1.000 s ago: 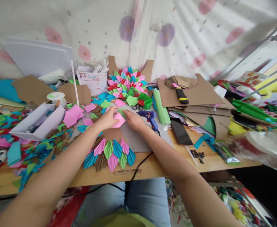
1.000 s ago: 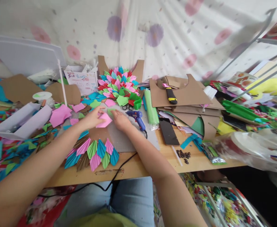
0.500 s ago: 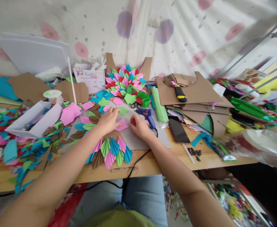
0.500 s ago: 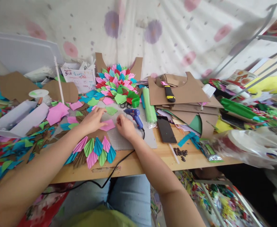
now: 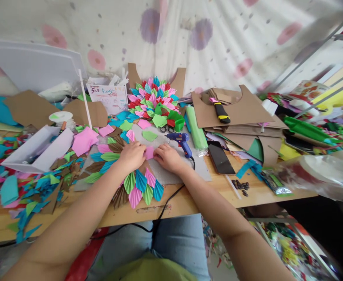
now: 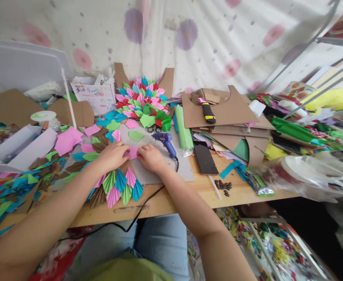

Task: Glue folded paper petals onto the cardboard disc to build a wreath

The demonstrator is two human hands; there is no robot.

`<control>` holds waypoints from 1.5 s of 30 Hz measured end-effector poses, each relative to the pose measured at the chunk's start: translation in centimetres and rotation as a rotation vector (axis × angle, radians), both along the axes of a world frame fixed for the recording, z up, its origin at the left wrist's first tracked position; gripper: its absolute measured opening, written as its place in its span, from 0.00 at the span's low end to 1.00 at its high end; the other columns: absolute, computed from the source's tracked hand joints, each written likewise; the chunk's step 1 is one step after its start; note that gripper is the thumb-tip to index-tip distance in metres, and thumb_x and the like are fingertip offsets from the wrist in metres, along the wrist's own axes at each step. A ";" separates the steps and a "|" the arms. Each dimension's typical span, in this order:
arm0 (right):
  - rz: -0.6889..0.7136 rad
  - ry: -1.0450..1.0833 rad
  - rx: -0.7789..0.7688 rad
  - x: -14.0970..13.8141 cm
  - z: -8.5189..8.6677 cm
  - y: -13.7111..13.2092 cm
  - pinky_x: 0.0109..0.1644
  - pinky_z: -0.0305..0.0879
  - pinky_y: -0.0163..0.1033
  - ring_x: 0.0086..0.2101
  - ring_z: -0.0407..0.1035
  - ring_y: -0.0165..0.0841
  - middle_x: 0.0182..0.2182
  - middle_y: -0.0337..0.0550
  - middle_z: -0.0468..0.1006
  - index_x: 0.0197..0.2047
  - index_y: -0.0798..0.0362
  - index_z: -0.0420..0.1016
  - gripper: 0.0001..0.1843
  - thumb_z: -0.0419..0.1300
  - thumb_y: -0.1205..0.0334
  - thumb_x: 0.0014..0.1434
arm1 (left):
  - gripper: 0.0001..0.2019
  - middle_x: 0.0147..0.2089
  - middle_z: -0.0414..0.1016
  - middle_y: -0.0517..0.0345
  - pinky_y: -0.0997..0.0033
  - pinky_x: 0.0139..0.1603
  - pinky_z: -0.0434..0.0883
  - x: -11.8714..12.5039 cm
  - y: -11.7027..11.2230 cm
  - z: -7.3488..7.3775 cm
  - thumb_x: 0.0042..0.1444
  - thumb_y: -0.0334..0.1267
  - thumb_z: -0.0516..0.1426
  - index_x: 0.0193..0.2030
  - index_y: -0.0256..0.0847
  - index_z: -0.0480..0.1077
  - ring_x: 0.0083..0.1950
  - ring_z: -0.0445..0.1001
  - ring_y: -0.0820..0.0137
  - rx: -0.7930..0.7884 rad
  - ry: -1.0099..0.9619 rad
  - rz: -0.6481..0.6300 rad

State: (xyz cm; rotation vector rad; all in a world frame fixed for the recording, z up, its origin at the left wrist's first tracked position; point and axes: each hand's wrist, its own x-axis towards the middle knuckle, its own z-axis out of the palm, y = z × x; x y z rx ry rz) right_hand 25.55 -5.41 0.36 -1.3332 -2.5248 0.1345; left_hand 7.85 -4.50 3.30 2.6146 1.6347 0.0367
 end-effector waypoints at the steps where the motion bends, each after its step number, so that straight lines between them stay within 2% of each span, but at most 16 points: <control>1: 0.008 0.005 0.000 0.0 0.0 0.0 0.47 0.58 0.38 0.41 0.64 0.36 0.37 0.46 0.75 0.40 0.55 0.73 0.08 0.54 0.64 0.61 | 0.12 0.46 0.71 0.47 0.62 0.49 0.66 0.1 -0.1 0.2 0.55 0.38 0.54 0.44 0.38 0.71 0.49 0.70 0.59 -0.005 0.007 -0.008; 5: 0.000 0.035 -0.003 0.1 -0.3 0.0 0.47 0.59 0.37 0.41 0.64 0.36 0.36 0.46 0.75 0.39 0.57 0.74 0.07 0.55 0.65 0.60 | 0.11 0.44 0.72 0.47 0.62 0.47 0.66 0.6 -0.5 0.4 0.55 0.39 0.54 0.42 0.37 0.71 0.47 0.71 0.58 0.016 -0.019 -0.016; 10: -0.037 0.092 0.013 0.3 -0.4 0.2 0.47 0.59 0.38 0.42 0.63 0.35 0.38 0.45 0.73 0.40 0.55 0.74 0.09 0.53 0.68 0.61 | 0.07 0.38 0.73 0.50 0.62 0.45 0.65 1.2 -0.2 -0.6 0.54 0.34 0.53 0.35 0.40 0.72 0.43 0.72 0.60 0.049 -0.055 -0.027; 14: -0.031 0.090 0.008 0.5 -0.7 0.4 0.47 0.59 0.38 0.41 0.64 0.35 0.38 0.44 0.75 0.41 0.53 0.75 0.11 0.52 0.69 0.61 | 0.06 0.38 0.75 0.54 0.65 0.44 0.65 1.1 0.3 -1.3 0.54 0.34 0.53 0.35 0.41 0.72 0.42 0.72 0.63 0.017 -0.089 -0.043; 20: -0.061 0.017 -0.023 0.2 -0.6 0.4 0.47 0.59 0.38 0.42 0.64 0.36 0.38 0.46 0.74 0.39 0.55 0.75 0.10 0.52 0.66 0.62 | 0.07 0.37 0.75 0.53 0.63 0.45 0.65 1.1 0.4 -0.8 0.51 0.40 0.57 0.35 0.42 0.72 0.43 0.72 0.60 0.039 -0.086 -0.088; 25: -0.164 -0.025 -0.004 0.3 -0.2 0.1 0.45 0.61 0.39 0.45 0.64 0.38 0.39 0.48 0.74 0.40 0.54 0.74 0.11 0.51 0.65 0.62 | 0.06 0.38 0.74 0.52 0.63 0.44 0.65 1.5 0.8 -1.1 0.51 0.34 0.55 0.35 0.41 0.72 0.43 0.72 0.60 0.070 -0.128 -0.091; 28: -0.219 -0.015 -0.009 0.6 -0.2 0.1 0.44 0.61 0.40 0.45 0.64 0.39 0.40 0.49 0.74 0.40 0.54 0.74 0.11 0.51 0.65 0.62 | 0.06 0.37 0.75 0.54 0.64 0.44 0.65 1.5 1.2 -1.6 0.51 0.34 0.55 0.34 0.42 0.73 0.43 0.72 0.62 0.045 -0.192 -0.113; 32: -0.183 0.002 -0.017 0.9 -0.5 0.2 0.47 0.61 0.40 0.45 0.64 0.39 0.40 0.49 0.73 0.41 0.53 0.74 0.11 0.51 0.65 0.62 | 0.07 0.37 0.76 0.54 0.65 0.44 0.66 1.4 1.5 -2.0 0.52 0.38 0.56 0.36 0.41 0.73 0.42 0.73 0.63 0.022 -0.272 -0.066; 37: -0.182 0.024 -0.039 0.6 -0.5 0.2 0.45 0.61 0.39 0.44 0.65 0.38 0.41 0.48 0.73 0.42 0.52 0.74 0.10 0.52 0.64 0.62 | 0.07 0.37 0.78 0.57 0.67 0.41 0.67 1.7 1.9 -1.4 0.51 0.38 0.56 0.36 0.44 0.73 0.41 0.74 0.65 -0.027 -0.227 0.001; 42: -0.227 -0.007 -0.052 0.3 -0.4 0.2 0.44 0.61 0.38 0.43 0.66 0.38 0.40 0.49 0.74 0.42 0.53 0.74 0.11 0.51 0.66 0.62 | 0.07 0.40 0.77 0.57 0.68 0.38 0.66 2.1 2.2 -0.9 0.51 0.35 0.54 0.35 0.44 0.73 0.41 0.73 0.65 -0.044 -0.158 -0.015; 45: -0.252 -0.004 -0.064 0.3 -0.5 0.3 0.43 0.61 0.39 0.43 0.66 0.39 0.41 0.50 0.74 0.44 0.53 0.73 0.11 0.51 0.66 0.62 | 0.08 0.39 0.77 0.56 0.69 0.37 0.66 2.2 2.2 -0.8 0.52 0.35 0.53 0.35 0.44 0.73 0.40 0.74 0.65 -0.065 -0.134 0.000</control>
